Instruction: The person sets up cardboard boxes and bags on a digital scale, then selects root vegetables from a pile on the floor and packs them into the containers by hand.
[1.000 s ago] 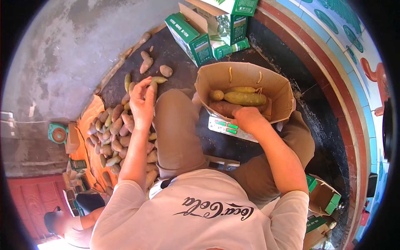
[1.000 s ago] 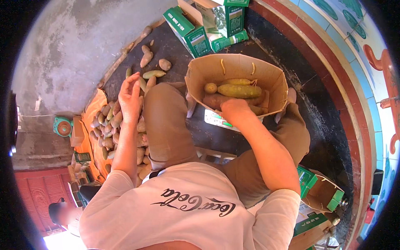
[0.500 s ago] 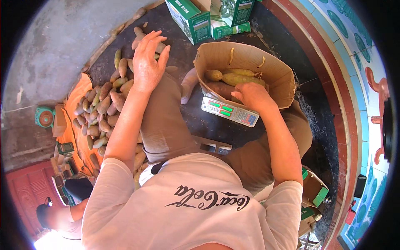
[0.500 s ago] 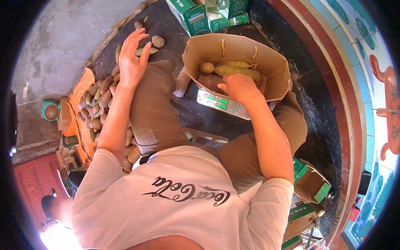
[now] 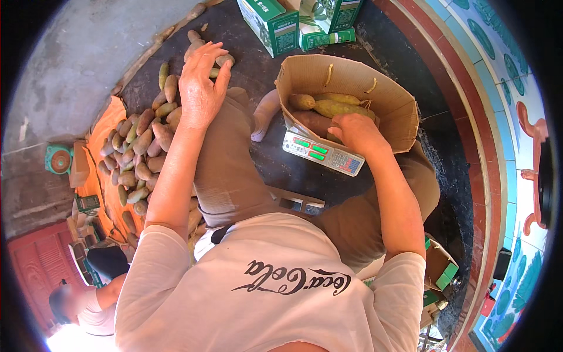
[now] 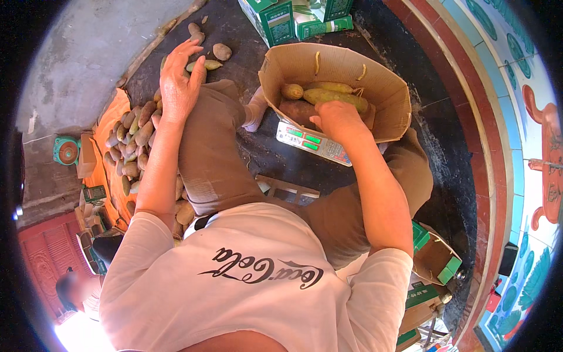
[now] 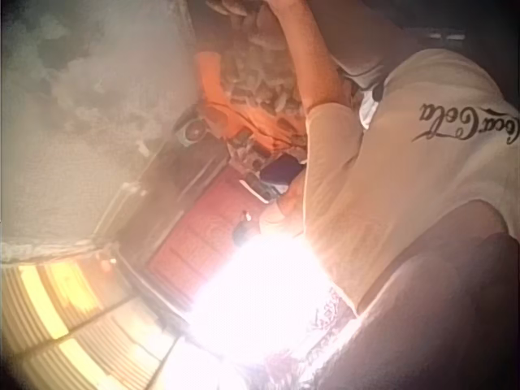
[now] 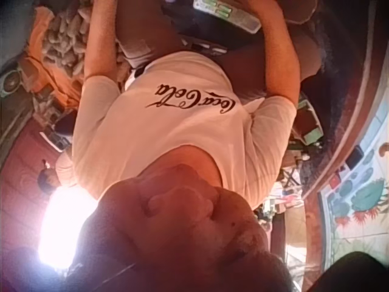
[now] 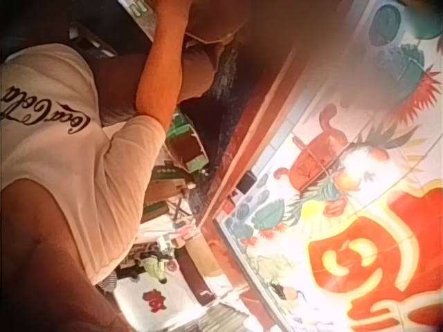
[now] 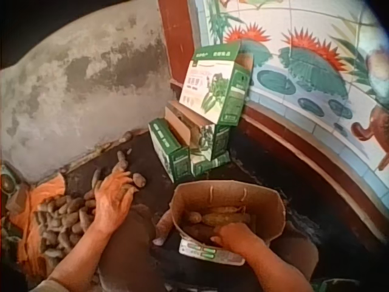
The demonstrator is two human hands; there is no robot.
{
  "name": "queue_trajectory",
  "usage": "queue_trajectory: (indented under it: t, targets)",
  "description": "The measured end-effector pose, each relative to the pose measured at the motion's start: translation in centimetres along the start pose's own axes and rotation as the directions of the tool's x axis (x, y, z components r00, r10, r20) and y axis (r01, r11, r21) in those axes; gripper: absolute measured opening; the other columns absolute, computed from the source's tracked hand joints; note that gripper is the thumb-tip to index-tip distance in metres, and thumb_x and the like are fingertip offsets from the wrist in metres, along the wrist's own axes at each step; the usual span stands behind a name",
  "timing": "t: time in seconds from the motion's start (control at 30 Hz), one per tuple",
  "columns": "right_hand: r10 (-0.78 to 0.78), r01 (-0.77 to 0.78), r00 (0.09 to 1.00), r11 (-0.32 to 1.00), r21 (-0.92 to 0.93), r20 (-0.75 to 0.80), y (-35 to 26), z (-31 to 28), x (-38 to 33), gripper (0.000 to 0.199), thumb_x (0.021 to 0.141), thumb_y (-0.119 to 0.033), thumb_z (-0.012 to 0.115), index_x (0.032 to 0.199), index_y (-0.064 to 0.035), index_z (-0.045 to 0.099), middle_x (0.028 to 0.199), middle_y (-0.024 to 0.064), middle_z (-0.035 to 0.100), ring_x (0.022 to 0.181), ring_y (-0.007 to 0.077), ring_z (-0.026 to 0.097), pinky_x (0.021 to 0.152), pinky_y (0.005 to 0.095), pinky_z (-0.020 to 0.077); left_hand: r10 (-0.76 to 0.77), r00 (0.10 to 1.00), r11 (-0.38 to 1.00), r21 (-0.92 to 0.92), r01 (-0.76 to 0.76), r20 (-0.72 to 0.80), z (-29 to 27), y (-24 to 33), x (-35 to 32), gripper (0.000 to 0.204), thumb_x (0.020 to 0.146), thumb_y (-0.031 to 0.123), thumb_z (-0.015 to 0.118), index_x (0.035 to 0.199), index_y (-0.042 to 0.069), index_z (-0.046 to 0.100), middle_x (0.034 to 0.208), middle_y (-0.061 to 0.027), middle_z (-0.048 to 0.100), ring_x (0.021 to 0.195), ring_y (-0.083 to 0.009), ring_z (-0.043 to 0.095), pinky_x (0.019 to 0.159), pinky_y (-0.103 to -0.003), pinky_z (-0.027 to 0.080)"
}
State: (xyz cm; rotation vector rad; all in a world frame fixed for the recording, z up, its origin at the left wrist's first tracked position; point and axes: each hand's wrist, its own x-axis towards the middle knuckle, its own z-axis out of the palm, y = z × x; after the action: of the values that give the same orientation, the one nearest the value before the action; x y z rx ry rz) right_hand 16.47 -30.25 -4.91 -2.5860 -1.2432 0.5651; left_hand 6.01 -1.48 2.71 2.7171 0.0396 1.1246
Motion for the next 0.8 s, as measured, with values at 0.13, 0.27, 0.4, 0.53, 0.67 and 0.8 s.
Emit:
queue_trajectory:
  t: [0.13, 0.27, 0.4, 0.53, 0.67, 0.8]
  targets:
    - [-0.001, 0.001, 1.0, 1.0, 0.017, -0.008, -0.02, 0.22, 0.0, 0.026, 0.086, -0.028, 0.058, 0.089, -0.0029, 0.064, 0.091, 0.0186, 0.065, 0.092, 0.0343, 0.061, 0.079, 0.0442, 0.0472, -0.006, 1.0, 1.0, -0.012, 0.006, -0.006, 0.13, 0.01, 0.0, 0.017, 0.079, 0.01, 0.064, 0.095, 0.004, 0.063, 0.106, -0.0118, 0.064, 0.109, -0.0309, 0.056, 0.091, -0.04, 0.044]
    - [-0.01, 0.011, 0.999, 1.0, 0.009, -0.035, 0.08, 0.36, 0.07, 0.025, 0.086, -0.027, 0.059, 0.088, -0.0029, 0.064, 0.089, 0.0184, 0.065, 0.091, 0.0342, 0.061, 0.079, 0.0442, 0.0473, -0.01, 1.0, 1.0, -0.018, 0.009, -0.013, 0.2, 0.06, 0.03, 0.015, 0.08, 0.01, 0.064, 0.094, 0.004, 0.063, 0.105, -0.0119, 0.064, 0.108, -0.0307, 0.057, 0.091, -0.04, 0.044]
    - [0.023, -0.023, 0.999, 0.999, -0.025, 0.022, -0.26, -0.18, 0.22, 0.029, 0.086, -0.028, 0.058, 0.101, -0.004, 0.065, 0.094, 0.0189, 0.065, 0.094, 0.0347, 0.06, 0.082, 0.0441, 0.0467, -0.012, 1.0, 0.999, -0.034, 0.011, -0.025, 0.19, 0.0, 0.06, 0.013, 0.08, 0.009, 0.063, 0.092, 0.003, 0.063, 0.104, -0.0117, 0.065, 0.107, -0.0303, 0.058, 0.09, -0.039, 0.045]
    - [0.028, -0.029, 0.999, 0.999, -0.034, -0.017, -0.43, -0.3, 0.14, 0.028, 0.086, -0.029, 0.058, 0.096, -0.0035, 0.064, 0.09, 0.0183, 0.065, 0.09, 0.0347, 0.061, 0.079, 0.0447, 0.0472, -0.03, 1.0, 0.998, -0.047, 0.03, 0.007, 0.1, -0.03, -0.11, 0.013, 0.085, 0.012, 0.061, 0.094, 0.003, 0.064, 0.109, -0.011, 0.064, 0.112, -0.0289, 0.055, 0.094, -0.04, 0.043]
    - [0.013, -0.015, 0.999, 0.999, -0.041, -0.049, -0.34, -0.2, 0.08, 0.027, 0.087, -0.028, 0.057, 0.096, -0.0037, 0.064, 0.089, 0.0184, 0.065, 0.089, 0.0348, 0.061, 0.078, 0.0446, 0.0472, -0.032, 0.999, 0.999, -0.041, 0.032, 0.007, 0.16, 0.15, -0.03, 0.012, 0.085, 0.012, 0.061, 0.093, 0.003, 0.064, 0.108, -0.0102, 0.065, 0.112, -0.0286, 0.055, 0.093, -0.04, 0.043]
    - [0.014, -0.016, 0.999, 0.999, -0.037, -0.049, -0.37, -0.28, 0.01, 0.026, 0.087, -0.028, 0.057, 0.095, -0.0039, 0.064, 0.089, 0.0184, 0.065, 0.089, 0.0348, 0.061, 0.078, 0.0448, 0.0472, -0.016, 1.0, 0.999, -0.034, 0.016, 0.003, 0.3, 0.16, -0.05, 0.011, 0.085, 0.012, 0.06, 0.092, 0.004, 0.065, 0.107, -0.0096, 0.065, 0.112, -0.0282, 0.055, 0.093, -0.04, 0.043]
